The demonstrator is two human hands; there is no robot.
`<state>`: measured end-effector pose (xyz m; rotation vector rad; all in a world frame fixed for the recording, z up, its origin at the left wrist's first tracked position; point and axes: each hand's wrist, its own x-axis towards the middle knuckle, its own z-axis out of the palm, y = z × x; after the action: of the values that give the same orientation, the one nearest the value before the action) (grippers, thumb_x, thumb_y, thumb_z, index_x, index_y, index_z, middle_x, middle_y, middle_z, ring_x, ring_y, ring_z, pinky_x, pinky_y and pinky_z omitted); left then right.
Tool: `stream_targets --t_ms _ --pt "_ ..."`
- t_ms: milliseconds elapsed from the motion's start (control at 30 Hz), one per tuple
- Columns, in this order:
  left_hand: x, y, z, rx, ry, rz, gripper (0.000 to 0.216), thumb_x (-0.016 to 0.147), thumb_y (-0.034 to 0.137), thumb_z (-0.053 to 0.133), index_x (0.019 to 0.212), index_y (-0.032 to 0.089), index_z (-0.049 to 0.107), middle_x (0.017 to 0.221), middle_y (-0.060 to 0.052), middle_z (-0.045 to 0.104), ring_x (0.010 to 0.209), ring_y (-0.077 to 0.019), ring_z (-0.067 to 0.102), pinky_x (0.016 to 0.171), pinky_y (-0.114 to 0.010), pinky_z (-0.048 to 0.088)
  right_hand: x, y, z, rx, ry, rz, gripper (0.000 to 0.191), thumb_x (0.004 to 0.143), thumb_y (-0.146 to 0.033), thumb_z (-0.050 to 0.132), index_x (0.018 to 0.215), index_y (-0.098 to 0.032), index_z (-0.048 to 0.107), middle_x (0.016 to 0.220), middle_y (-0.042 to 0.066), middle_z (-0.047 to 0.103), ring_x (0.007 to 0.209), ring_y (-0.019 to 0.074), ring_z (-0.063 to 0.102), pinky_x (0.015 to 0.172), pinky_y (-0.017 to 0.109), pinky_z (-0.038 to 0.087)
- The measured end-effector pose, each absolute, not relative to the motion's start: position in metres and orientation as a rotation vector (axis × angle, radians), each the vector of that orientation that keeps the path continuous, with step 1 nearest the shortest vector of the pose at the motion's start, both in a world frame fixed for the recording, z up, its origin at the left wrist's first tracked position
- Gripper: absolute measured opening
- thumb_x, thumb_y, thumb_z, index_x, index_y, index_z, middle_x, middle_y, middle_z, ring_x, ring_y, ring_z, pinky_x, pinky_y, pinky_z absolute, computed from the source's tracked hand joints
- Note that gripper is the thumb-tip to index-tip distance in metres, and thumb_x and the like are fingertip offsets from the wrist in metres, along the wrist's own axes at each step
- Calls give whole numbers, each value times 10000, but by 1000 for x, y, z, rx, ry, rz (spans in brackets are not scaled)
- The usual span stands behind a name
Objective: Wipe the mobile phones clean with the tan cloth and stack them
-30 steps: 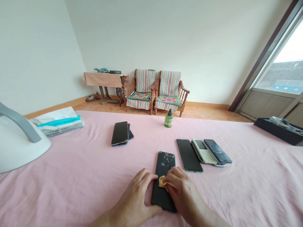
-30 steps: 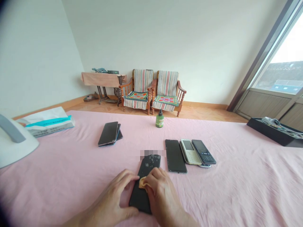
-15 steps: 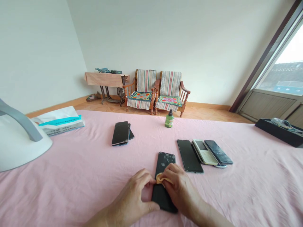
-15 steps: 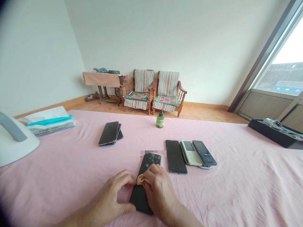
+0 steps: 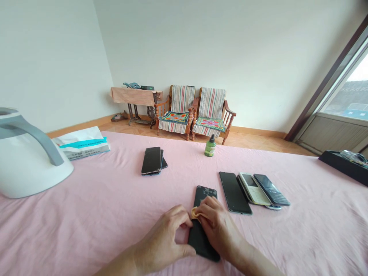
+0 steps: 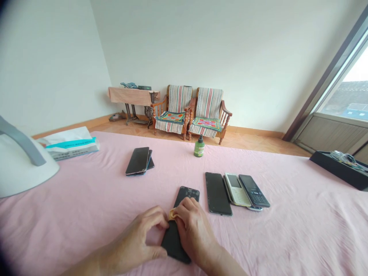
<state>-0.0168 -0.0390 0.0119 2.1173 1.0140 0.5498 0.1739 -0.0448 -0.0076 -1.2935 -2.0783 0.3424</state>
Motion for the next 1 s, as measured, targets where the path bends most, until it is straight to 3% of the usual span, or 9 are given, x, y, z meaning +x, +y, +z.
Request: stream_targets --t_ms 333,633,1000 --pt "-18 -40 11 2141 1032 549 414 540 139 848 860 191 588 894 15 551 867 -171 537 795 -270 419 186 16 -9 -1430 -2023 135 225 869 -83 472 734 -172 627 766 42 574 763 164 552 701 264 432" --pt "-17 -39 9 2114 1011 556 422 545 131 851 865 186 580 915 9 554 873 -171 536 796 -272 418 216 1 -15 -1581 -1945 29 240 890 -144 439 705 -170 590 738 45 537 719 177 514 669 282 387" --pt "-16 -39 9 2113 1022 556 434 535 100 845 861 187 573 900 16 542 862 -173 534 785 -285 423 203 -56 -17 -1504 -1977 255 260 923 -152 393 706 -177 534 769 32 517 715 155 523 647 254 385"
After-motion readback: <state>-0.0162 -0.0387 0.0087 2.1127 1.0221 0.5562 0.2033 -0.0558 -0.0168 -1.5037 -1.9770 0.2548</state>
